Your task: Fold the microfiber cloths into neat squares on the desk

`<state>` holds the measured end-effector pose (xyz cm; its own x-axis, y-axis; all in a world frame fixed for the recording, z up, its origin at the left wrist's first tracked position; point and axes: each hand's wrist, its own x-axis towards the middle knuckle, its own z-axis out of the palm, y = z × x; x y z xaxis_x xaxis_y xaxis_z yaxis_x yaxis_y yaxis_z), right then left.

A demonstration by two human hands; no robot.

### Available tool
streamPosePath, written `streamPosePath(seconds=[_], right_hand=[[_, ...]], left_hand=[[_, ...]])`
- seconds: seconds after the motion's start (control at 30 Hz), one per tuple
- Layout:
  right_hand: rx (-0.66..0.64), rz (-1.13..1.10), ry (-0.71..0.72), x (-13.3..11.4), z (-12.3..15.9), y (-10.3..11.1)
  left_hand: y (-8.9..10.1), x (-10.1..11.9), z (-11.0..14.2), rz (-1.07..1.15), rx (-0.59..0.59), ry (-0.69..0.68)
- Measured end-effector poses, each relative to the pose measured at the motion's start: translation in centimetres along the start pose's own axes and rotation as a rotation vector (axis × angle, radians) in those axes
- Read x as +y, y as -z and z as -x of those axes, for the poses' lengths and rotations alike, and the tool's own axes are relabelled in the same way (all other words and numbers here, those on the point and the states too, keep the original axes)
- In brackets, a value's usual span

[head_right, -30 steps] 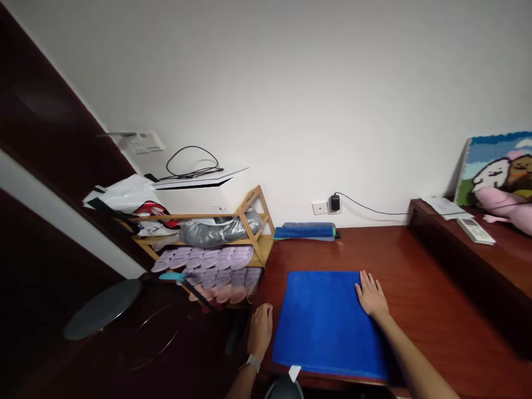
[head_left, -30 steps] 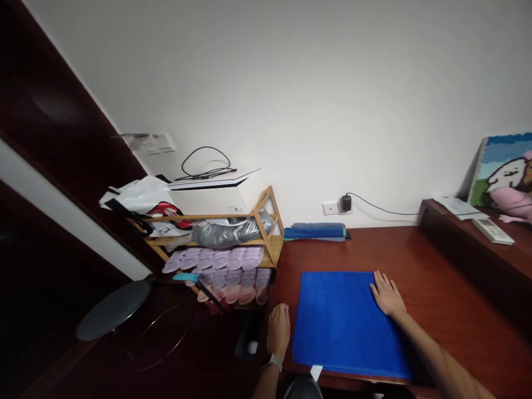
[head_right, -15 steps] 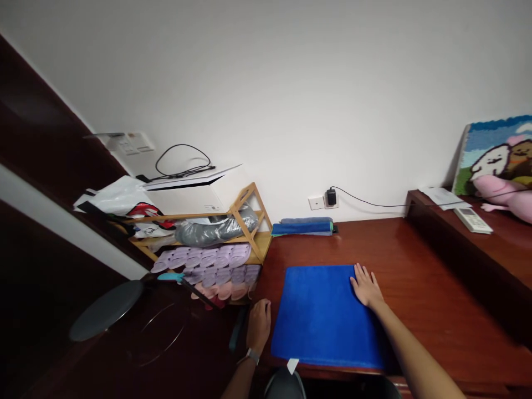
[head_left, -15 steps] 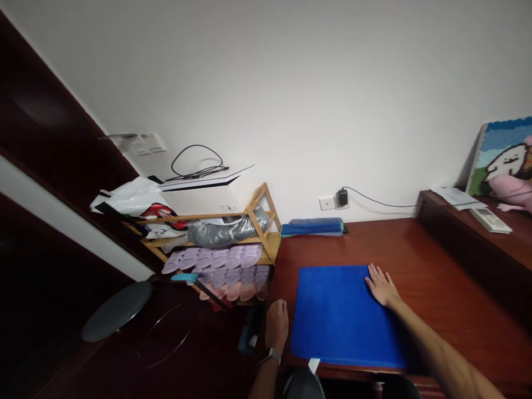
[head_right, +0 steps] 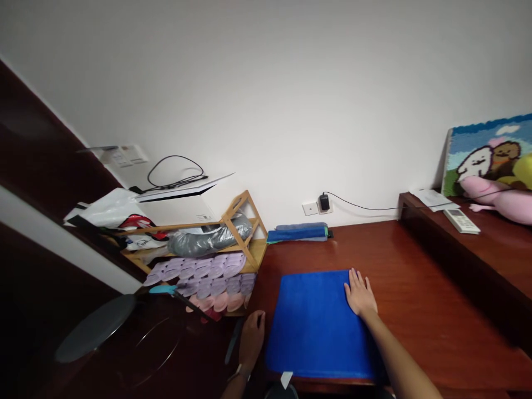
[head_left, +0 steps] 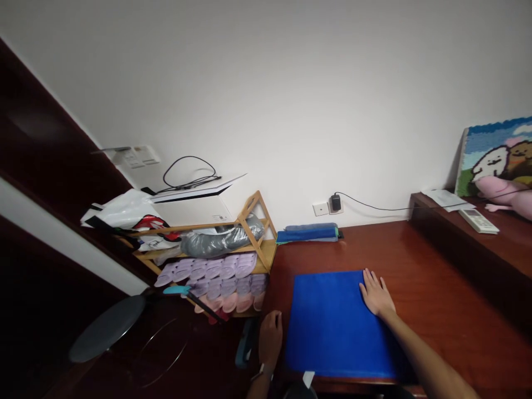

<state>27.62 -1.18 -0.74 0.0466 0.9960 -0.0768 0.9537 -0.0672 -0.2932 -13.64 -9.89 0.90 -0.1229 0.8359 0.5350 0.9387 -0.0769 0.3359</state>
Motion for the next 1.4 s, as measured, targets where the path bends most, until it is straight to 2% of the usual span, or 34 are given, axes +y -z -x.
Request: streamPosePath(seconds=[0.07,0.13,0.2,0.33,0.4,0.47,0.53,0.6,0.67,0.8,0.9,0.97,1.13,1.3,1.4], right_hand=[[0.002,-0.001,0.002,-0.1,-0.1,-0.2],[0.004,-0.01,0.006,-0.1,-0.2,-0.3],[0.01,-0.018,0.009,-0.2,-0.2,-0.3],[0.016,-0.017,0.016,-0.1,-0.3,0.0],[0.003,-0.006,0.022,0.0,-0.2,0.1],[-0.007,0.006,0.031,0.1,-0.2,0.2],[-0.006,0.011,0.032,0.2,-0.2,0.2],[0.003,0.01,0.023,0.1,-0.2,0.2],[-0.003,0.011,0.007,0.0,-0.1,0.3],[-0.027,0.029,-0.016,-0.2,0.1,0.5],[-0.017,0.037,-0.011,-0.1,0.1,0.4],[-0.006,0.043,-0.007,0.0,0.0,0.2],[0.02,0.033,-0.011,0.2,-0.2,-0.4],[0.017,0.048,-0.014,0.1,-0.2,-0.2],[0.002,0.05,-0.021,-0.2,0.0,0.2]], left_hand=[[-0.6,1.1,-0.5,0.046,0.002,-0.013],[-1.9,4.1,-1.6,0.092,-0.013,-0.06],[-4.1,9.1,-2.9,0.135,-0.084,-0.168],[-9.7,20.3,-5.0,0.137,-0.312,-0.388],[-12.4,24.0,-5.3,0.139,-0.406,-0.417],[-14.4,25.7,-5.3,0.135,-0.471,-0.412],[-15.4,25.2,-5.1,0.129,-0.497,-0.412],[-15.2,22.8,-5.3,0.107,-0.483,-0.396],[-14.0,18.9,-5.9,0.045,-0.457,-0.333],[-10.3,9.8,-7.8,-0.125,-0.423,-0.188],[-9.0,5.6,-8.5,-0.151,-0.391,-0.184],[-9.2,4.8,-8.4,-0.151,-0.362,-0.182],[-10.0,5.5,-7.9,-0.135,-0.35,-0.162],[-8.9,5.5,-8.3,-0.139,-0.329,-0.181],[-8.5,7.6,-8.3,-0.129,-0.31,-0.248]])
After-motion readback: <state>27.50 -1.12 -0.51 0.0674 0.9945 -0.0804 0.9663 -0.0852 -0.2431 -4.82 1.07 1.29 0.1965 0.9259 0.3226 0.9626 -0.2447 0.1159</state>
